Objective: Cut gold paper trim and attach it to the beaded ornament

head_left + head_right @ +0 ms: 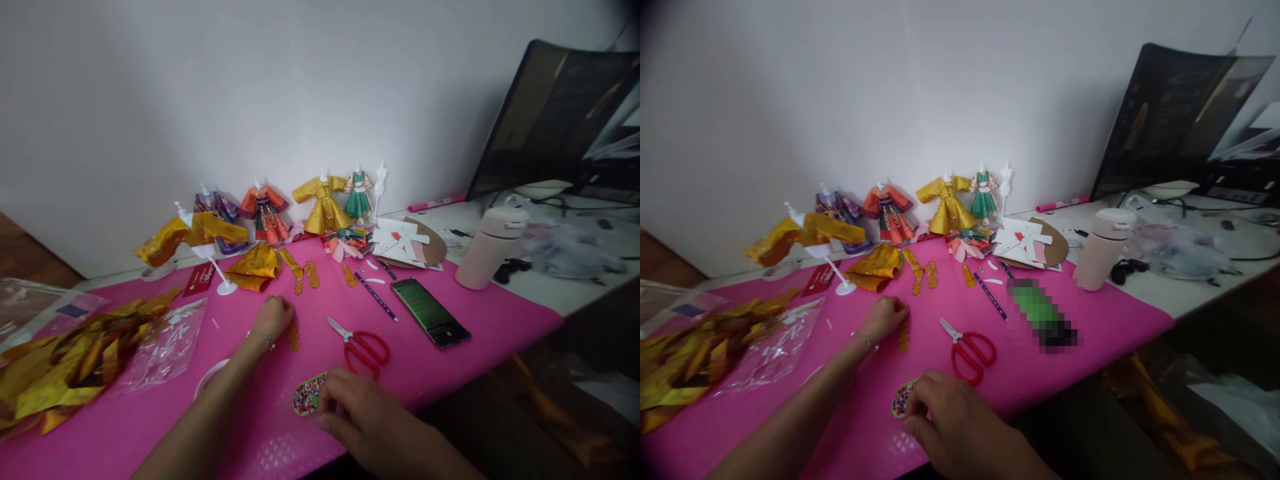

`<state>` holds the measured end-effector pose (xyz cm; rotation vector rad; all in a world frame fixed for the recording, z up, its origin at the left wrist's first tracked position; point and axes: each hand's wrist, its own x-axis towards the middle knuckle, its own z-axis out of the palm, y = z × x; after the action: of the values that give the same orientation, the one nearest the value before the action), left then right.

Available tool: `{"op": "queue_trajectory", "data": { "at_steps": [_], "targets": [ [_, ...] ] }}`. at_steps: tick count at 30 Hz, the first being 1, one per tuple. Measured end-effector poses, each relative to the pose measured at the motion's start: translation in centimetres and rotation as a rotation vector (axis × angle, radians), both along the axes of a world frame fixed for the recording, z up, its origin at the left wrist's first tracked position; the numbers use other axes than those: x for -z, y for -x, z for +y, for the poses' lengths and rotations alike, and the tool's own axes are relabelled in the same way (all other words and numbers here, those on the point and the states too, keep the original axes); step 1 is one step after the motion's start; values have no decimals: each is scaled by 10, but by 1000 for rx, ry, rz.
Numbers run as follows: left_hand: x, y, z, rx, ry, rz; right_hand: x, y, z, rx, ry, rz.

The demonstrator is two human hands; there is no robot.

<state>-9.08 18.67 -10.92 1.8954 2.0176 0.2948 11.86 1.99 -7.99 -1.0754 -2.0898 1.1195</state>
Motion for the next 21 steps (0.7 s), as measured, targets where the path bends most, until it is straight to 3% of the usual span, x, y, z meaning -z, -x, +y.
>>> {"op": "queue_trajectory", "data": {
  "at_steps": [8,12,15,21],
  "targets": [
    [2,-4,-11,-41,-16,-409,3,-1,2,59,3,96],
    [-8,-6,-27,-12,-10,-708,14,-1,10,162,143,357],
    [-20,-10,-48,15,3,-902,23,-4,17,241,313,635],
    [-35,-26,-108,47,88,-1131,31,-7,28,372,376,845]
  ]
}}
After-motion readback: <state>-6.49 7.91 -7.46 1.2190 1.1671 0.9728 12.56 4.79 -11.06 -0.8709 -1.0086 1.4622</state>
